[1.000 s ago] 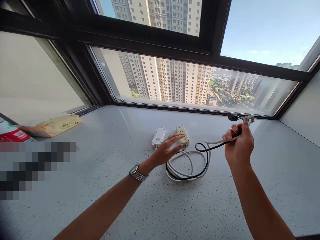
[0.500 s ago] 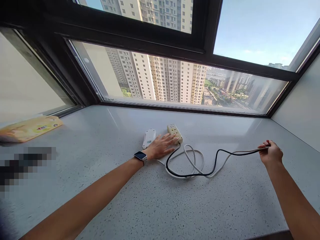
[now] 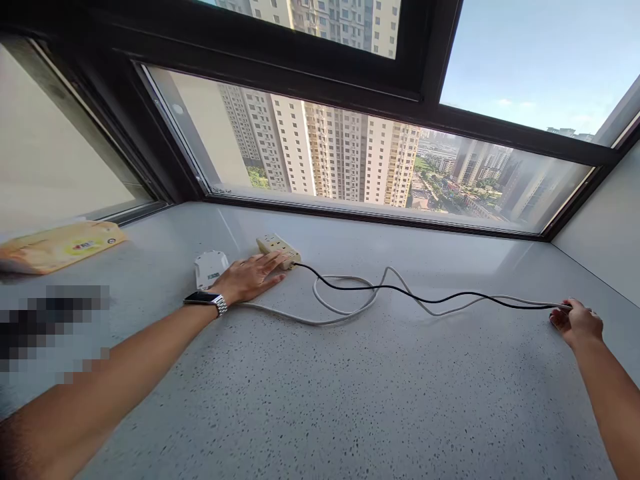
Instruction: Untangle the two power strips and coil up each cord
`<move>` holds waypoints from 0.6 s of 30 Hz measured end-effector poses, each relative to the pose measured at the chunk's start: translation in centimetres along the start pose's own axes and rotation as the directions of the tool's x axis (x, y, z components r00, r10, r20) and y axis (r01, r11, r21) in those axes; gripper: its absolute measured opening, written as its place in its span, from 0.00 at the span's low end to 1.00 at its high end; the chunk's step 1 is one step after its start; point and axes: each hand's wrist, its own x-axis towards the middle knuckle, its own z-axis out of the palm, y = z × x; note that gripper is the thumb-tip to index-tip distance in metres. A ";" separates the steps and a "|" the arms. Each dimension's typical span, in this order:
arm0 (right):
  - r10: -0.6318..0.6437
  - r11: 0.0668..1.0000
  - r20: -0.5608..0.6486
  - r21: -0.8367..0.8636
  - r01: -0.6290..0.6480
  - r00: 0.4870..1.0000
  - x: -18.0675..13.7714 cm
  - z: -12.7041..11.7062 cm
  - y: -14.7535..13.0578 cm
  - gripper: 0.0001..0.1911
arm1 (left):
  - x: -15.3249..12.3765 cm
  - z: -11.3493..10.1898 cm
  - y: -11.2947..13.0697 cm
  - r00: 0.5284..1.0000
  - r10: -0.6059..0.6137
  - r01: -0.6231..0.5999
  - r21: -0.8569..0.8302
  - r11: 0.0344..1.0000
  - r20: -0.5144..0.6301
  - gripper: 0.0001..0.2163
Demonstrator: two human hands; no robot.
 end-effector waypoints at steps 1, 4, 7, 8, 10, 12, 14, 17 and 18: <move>0.021 0.993 -0.027 -0.120 -0.024 0.999 0.1 0.1 0.0 0.17 | -0.2 -0.2 -0.8 1.000 -0.016 0.016 -0.009 1.000 -0.001 0.27; 0.064 0.898 -0.089 -0.429 -0.096 0.994 0.3 0.9 0.5 0.13 | -0.7 -0.7 -2.6 0.999 -0.032 0.031 -0.048 0.998 -0.006 0.28; 0.077 0.797 -0.102 -0.591 -0.122 0.992 0.4 1.9 1.5 0.11 | -1.0 -0.9 -3.5 1.000 -0.025 0.024 -0.057 0.998 -0.012 0.28; 0.078 0.772 -0.105 -0.623 -0.126 0.991 0.4 2.3 1.9 0.11 | -1.0 -0.8 -3.6 0.999 -0.021 0.019 -0.052 0.998 -0.036 0.28; 0.078 0.734 -0.108 -0.667 -0.130 0.991 0.5 2.8 2.6 0.12 | -1.4 -0.7 -3.3 0.992 -0.008 0.003 -0.038 0.999 -0.129 0.26; 0.084 0.714 -0.103 -0.688 -0.132 0.991 0.5 3.1 3.2 0.13 | -2.0 -0.6 -2.2 0.967 0.009 -0.017 -0.028 0.999 -0.253 0.23; 0.082 0.708 -0.084 -0.696 -0.117 0.993 0.5 3.2 3.7 0.13 | -2.8 -0.7 -0.2 0.940 0.056 -0.074 -0.039 0.997 -0.337 0.21; 0.014 0.732 0.033 -0.681 0.012 0.999 0.7 2.9 4.0 0.13 | -3.6 -0.9 3.9 0.916 0.164 -0.214 -0.100 0.972 -0.366 0.19; -0.033 0.748 0.112 -0.656 0.099 0.993 0.8 2.8 4.0 0.13 | -3.7 -1.1 5.4 0.911 0.185 -0.246 -0.125 0.961 -0.368 0.19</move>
